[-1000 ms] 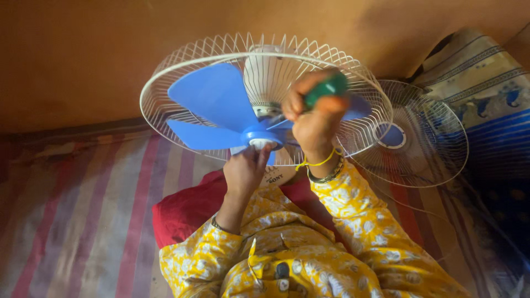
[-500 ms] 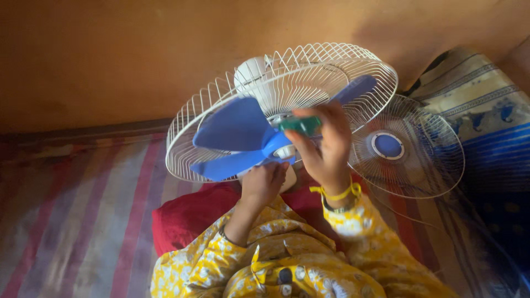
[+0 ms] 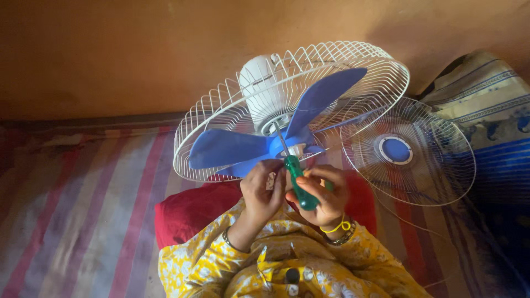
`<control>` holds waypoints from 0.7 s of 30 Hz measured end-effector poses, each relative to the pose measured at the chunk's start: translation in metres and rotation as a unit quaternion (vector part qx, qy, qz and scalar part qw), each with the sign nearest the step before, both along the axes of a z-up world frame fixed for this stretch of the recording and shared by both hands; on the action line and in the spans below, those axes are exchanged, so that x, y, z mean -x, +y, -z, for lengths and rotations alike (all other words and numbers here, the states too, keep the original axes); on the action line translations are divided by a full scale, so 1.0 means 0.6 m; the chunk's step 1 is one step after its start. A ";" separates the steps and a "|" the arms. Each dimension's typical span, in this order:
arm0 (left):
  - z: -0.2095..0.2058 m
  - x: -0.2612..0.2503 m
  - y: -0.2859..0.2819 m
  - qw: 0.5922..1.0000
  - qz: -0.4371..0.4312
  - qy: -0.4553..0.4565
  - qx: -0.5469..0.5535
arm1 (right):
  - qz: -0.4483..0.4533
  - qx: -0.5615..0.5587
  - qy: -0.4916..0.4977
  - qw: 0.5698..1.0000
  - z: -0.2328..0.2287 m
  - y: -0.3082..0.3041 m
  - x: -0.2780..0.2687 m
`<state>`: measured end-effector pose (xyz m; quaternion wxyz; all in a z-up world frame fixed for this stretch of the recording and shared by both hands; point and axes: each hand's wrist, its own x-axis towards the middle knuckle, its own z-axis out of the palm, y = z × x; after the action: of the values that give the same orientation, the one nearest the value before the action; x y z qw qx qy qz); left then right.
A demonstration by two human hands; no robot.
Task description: The person uses a green-handled screwdriver to tighten the central hub nut on a white electric fan with blue blades. The person repeatedly rotates the screwdriver and adjusts the fan head to access the nut, working on the same fastener throughout the clip.
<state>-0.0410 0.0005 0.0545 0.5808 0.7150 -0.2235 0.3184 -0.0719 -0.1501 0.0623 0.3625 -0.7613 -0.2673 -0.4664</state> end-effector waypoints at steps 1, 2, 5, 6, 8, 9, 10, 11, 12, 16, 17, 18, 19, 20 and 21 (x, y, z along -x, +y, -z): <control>0.000 0.002 0.000 1.000 0.000 -0.011 0.014 | -0.010 0.003 -0.005 1.000 0.005 0.003 0.002; 0.000 0.004 0.000 1.000 -0.009 -0.015 0.023 | -0.019 0.006 -0.010 1.000 0.008 0.006 0.004; -0.003 0.006 0.002 0.999 -0.023 -0.032 0.034 | -0.025 0.014 -0.008 1.000 0.012 0.010 0.002; -0.004 0.007 0.004 0.999 -0.022 -0.039 0.024 | -0.023 0.017 -0.005 1.000 0.012 0.012 0.001; -0.005 0.008 0.008 0.998 -0.019 -0.052 0.010 | 0.006 -0.027 0.005 1.000 0.014 0.022 0.002; -0.006 0.009 0.010 0.998 -0.019 -0.058 0.004 | 0.019 -0.048 0.008 0.999 0.013 0.026 0.000; -0.008 0.008 0.011 0.998 -0.019 -0.064 -0.001 | 0.023 -0.036 0.006 0.999 0.011 0.027 0.000; -0.010 0.007 0.013 0.997 -0.029 -0.065 -0.010 | 0.026 -0.024 0.004 0.999 0.008 0.025 -0.001; -0.012 0.005 0.016 0.997 -0.038 -0.065 -0.018 | 0.029 -0.012 0.002 0.999 0.003 0.021 -0.003; -0.018 -0.007 0.037 0.983 -0.105 -0.058 -0.139 | 0.078 -0.033 -0.047 0.995 -0.019 -0.003 -0.029; -0.018 -0.009 0.039 0.976 -0.122 -0.055 -0.170 | 0.083 -0.064 -0.037 0.994 -0.025 -0.008 -0.034; -0.017 -0.011 0.041 0.969 -0.137 -0.051 -0.201 | 0.088 -0.095 -0.028 0.991 -0.030 -0.011 -0.038; -0.016 -0.011 0.043 0.960 -0.153 -0.048 -0.231 | 0.065 -0.172 0.007 0.983 -0.034 -0.012 -0.039; -0.013 -0.008 0.044 0.970 -0.144 -0.029 -0.195 | 0.042 -0.246 0.043 0.967 -0.038 -0.012 -0.038; -0.011 -0.004 0.044 0.978 -0.137 -0.010 -0.158 | 0.017 -0.318 0.078 0.945 -0.043 -0.011 -0.039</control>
<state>-0.0388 0.0266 0.0608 0.4095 0.8184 -0.1767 0.3623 -0.0487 -0.1565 0.0880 0.5977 -0.6447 -0.0629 -0.4724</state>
